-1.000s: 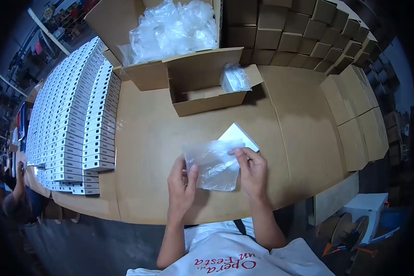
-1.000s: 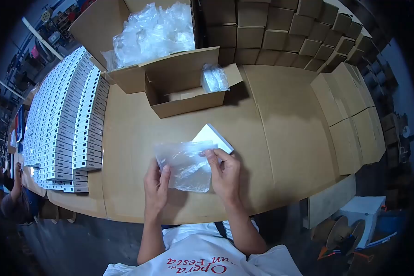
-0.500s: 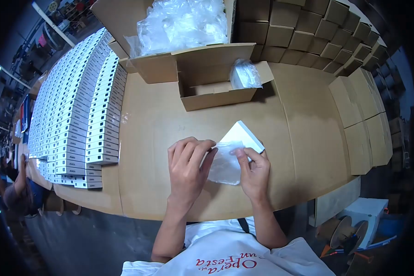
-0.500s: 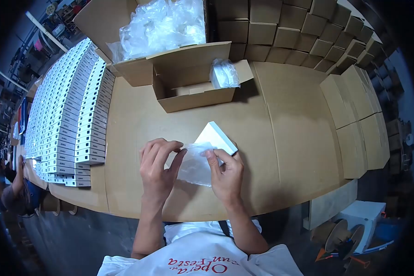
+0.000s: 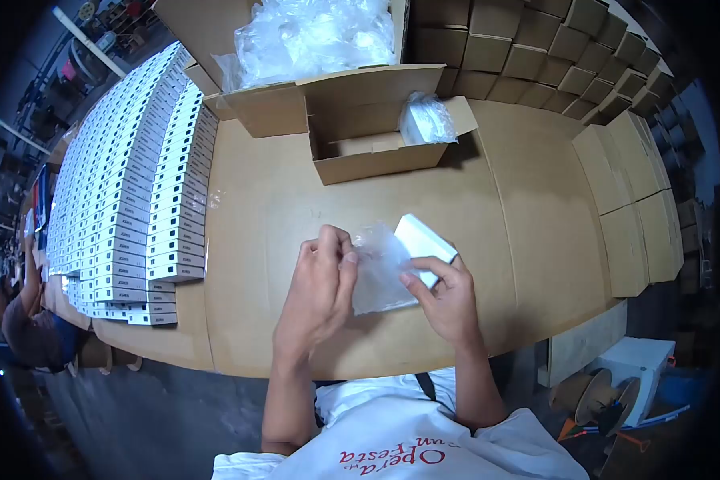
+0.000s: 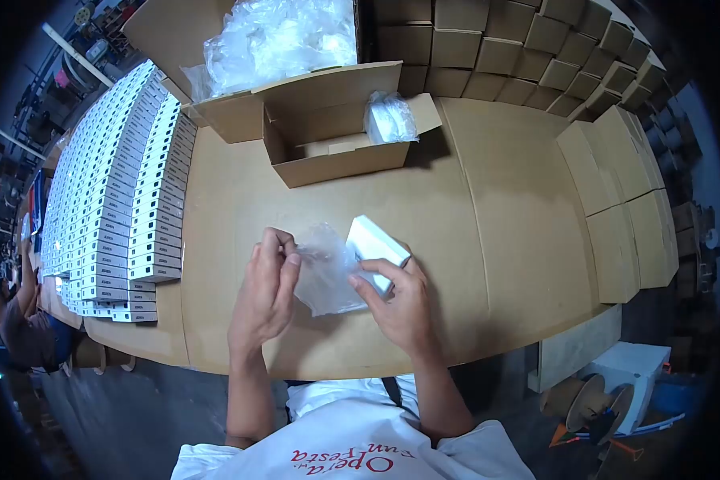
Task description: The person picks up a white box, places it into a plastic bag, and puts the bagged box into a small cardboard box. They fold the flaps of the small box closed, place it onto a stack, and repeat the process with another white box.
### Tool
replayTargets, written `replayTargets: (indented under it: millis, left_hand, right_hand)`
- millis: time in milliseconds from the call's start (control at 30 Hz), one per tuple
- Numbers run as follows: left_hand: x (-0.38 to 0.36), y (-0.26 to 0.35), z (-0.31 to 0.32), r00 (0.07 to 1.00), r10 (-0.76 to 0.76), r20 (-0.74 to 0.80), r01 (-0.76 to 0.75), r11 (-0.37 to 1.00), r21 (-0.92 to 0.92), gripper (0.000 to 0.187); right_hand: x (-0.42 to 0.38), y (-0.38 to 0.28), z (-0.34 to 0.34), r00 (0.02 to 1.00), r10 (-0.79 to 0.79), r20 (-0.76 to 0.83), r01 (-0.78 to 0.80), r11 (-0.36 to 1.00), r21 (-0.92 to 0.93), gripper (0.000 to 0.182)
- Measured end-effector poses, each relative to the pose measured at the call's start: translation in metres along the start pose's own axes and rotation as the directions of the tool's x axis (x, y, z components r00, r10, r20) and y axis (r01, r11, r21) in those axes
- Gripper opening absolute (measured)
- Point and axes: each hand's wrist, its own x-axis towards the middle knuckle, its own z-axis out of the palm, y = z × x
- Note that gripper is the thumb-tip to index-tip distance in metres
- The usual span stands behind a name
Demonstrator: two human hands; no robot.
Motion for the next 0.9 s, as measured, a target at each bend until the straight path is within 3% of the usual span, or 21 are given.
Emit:
replayTargets:
  millis: [67, 167, 200, 267, 367, 433, 467, 533, 600, 700, 833, 867, 900]
  left_hand:
    - [0.002, -0.005, -0.007, 0.994, -0.101, 0.051, 0.104, 0.991, -0.080, 0.008]
    - [0.007, -0.018, -0.009, 0.999, -0.033, 0.011, 0.034, 0.964, -0.264, 0.009]
    - [0.009, -0.020, -0.003, 0.999, -0.029, -0.030, 0.015, 0.913, -0.409, 0.012]
    - [0.009, -0.018, -0.003, 0.985, -0.170, -0.017, 0.136, 0.837, -0.529, 0.018]
    - [0.008, -0.041, 0.004, 0.966, -0.186, -0.178, 0.029, 0.765, -0.643, 0.034]
    - [0.009, -0.053, 0.017, 0.887, -0.079, -0.455, -0.270, 0.710, -0.651, 0.042]
    - [0.008, -0.058, 0.022, 0.833, -0.082, -0.547, -0.304, 0.759, -0.575, 0.059]
    - [-0.011, -0.053, 0.023, 0.948, -0.188, -0.259, -0.075, 0.656, -0.751, 0.066]
    - [-0.023, -0.036, 0.021, 0.967, -0.255, 0.010, 0.156, 0.560, -0.814, 0.079]
    - [-0.019, -0.036, 0.028, 0.972, -0.233, 0.028, 0.181, 0.671, -0.719, 0.083]
    - [-0.019, -0.031, 0.033, 0.958, -0.201, -0.206, 0.024, 0.768, -0.640, 0.071]
    - [-0.021, -0.033, 0.032, 0.959, -0.134, -0.251, -0.022, 0.844, -0.535, 0.071]
    - [-0.024, -0.038, 0.033, 0.959, -0.114, -0.258, -0.040, 0.850, -0.525, 0.072]
  right_hand:
    - [-0.004, 0.003, -0.004, 0.997, -0.007, 0.075, 0.008, 1.000, -0.013, 0.014]
    - [-0.004, -0.012, -0.006, 0.989, 0.047, 0.141, -0.041, 0.998, -0.044, 0.009]
    - [-0.004, -0.015, -0.006, 0.987, 0.063, 0.149, -0.056, 0.997, -0.054, 0.009]
    - [-0.005, -0.014, -0.003, 0.990, 0.068, 0.125, -0.064, 0.997, -0.041, 0.011]
    - [-0.006, -0.002, 0.001, 0.999, 0.043, 0.032, -0.043, 0.999, 0.007, 0.016]
    - [-0.005, 0.001, 0.001, 0.999, 0.034, -0.016, -0.034, 0.999, 0.014, 0.015]
    - [-0.005, 0.001, 0.002, 0.998, 0.043, -0.037, -0.041, 0.998, 0.051, 0.014]
    - [-0.005, 0.001, 0.005, 0.995, 0.065, -0.077, -0.055, 0.990, 0.127, 0.013]
    - [-0.003, 0.002, 0.008, 0.995, 0.024, -0.101, -0.010, 0.991, 0.132, 0.014]
    - [-0.005, 0.003, 0.015, 0.997, 0.008, -0.074, 0.003, 0.989, 0.148, 0.015]
    - [-0.012, 0.005, 0.017, 0.997, 0.065, -0.031, -0.060, 0.988, 0.145, 0.015]
    - [-0.013, 0.007, 0.012, 0.998, 0.054, 0.024, -0.056, 0.992, 0.111, 0.013]
    - [-0.012, 0.008, 0.010, 0.997, 0.071, 0.013, -0.072, 0.973, 0.217, 0.015]
